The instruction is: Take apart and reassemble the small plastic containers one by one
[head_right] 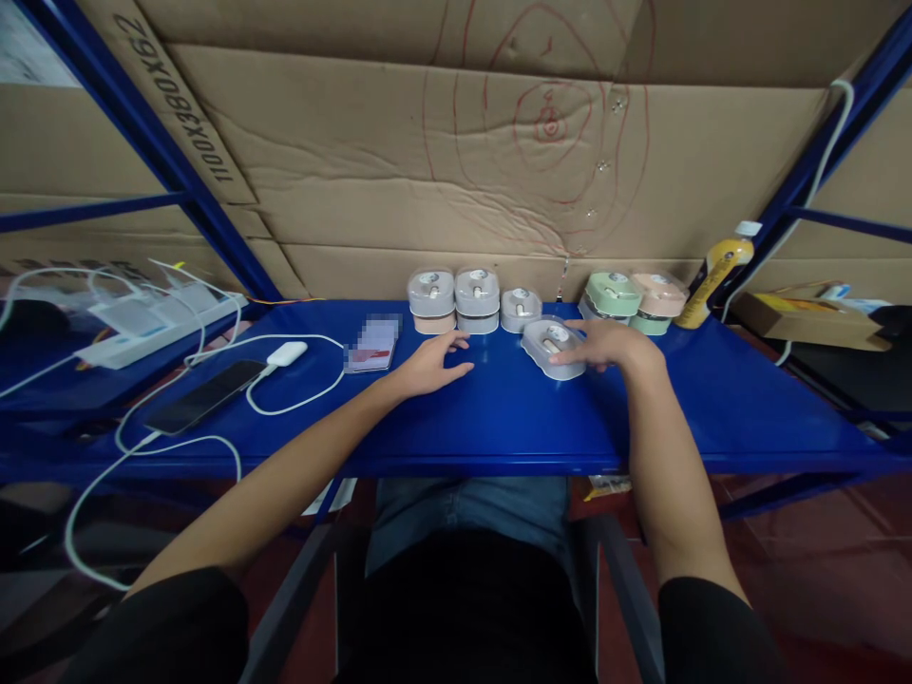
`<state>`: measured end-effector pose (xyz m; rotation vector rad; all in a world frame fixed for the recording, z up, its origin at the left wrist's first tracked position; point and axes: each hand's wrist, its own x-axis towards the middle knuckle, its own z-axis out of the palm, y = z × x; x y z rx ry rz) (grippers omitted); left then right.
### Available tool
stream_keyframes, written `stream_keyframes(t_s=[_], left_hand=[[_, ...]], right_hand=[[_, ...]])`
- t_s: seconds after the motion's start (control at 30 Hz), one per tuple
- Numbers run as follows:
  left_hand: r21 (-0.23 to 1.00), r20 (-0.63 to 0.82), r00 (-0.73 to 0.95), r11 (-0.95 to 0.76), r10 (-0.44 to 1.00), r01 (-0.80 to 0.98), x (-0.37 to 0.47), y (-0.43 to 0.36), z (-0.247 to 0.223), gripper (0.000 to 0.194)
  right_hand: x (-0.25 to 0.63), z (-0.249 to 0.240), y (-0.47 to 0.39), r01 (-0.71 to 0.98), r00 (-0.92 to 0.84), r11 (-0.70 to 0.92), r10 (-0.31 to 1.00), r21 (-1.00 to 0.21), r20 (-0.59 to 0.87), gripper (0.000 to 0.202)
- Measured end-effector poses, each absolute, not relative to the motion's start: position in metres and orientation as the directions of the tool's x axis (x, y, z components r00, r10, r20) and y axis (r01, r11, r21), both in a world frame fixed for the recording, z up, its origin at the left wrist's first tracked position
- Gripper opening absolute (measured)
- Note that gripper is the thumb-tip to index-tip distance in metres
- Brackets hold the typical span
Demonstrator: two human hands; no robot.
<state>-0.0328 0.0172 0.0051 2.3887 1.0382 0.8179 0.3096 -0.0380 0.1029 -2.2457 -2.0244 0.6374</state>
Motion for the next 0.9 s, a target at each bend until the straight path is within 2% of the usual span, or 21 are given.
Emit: stream_keyframes(t_s=[0.2, 0.27, 0.4, 0.5, 0.6, 0.7, 0.8, 0.9], left_hand=[[0.567, 0.352, 0.56, -0.647, 0.75, 0.511, -0.034, 0.018, 0.005, 0.051], [0.561, 0.353, 0.562, -0.649, 0.749, 0.513, -0.034, 0.019, 0.005, 0.051], [0.558, 0.33, 0.573, -0.644, 0.75, 0.523, -0.034, 0.017, 0.007, 0.053], [0.562, 0.316, 0.572, -0.635, 0.757, 0.53, -0.035, 0.016, 0.008, 0.055], [0.567, 0.319, 0.573, -0.637, 0.755, 0.523, -0.035, 0.017, 0.008, 0.055], [0.564, 0.326, 0.576, -0.644, 0.749, 0.517, -0.034, 0.017, 0.007, 0.054], [0.56, 0.317, 0.576, -0.639, 0.753, 0.527, -0.034, 0.018, 0.007, 0.055], [0.561, 0.312, 0.579, -0.638, 0.753, 0.527, -0.034, 0.018, 0.007, 0.054]], right_hand=[[0.321, 0.102, -0.031, 0.926, 0.161, -0.232, 0.956, -0.298, -0.244, 0.115], [0.323, 0.101, -0.027, 0.935, 0.189, -0.24, 0.96, -0.262, -0.207, 0.106], [0.32, 0.094, -0.017, 0.959, 0.234, -0.238, 0.971, -0.151, -0.045, 0.078], [0.315, 0.083, -0.008, 0.953, 0.275, -0.261, 0.959, -0.155, 0.074, 0.069], [0.31, 0.07, 0.001, 0.958, 0.214, -0.189, 0.971, -0.216, 0.101, 0.046], [0.309, 0.06, 0.008, 0.977, 0.081, -0.055, 0.989, -0.206, 0.12, 0.026], [0.309, 0.054, 0.011, 0.985, -0.045, 0.071, 0.986, -0.159, 0.161, 0.026], [0.305, 0.053, 0.01, 0.983, -0.091, 0.118, 0.978, -0.141, 0.188, 0.032]])
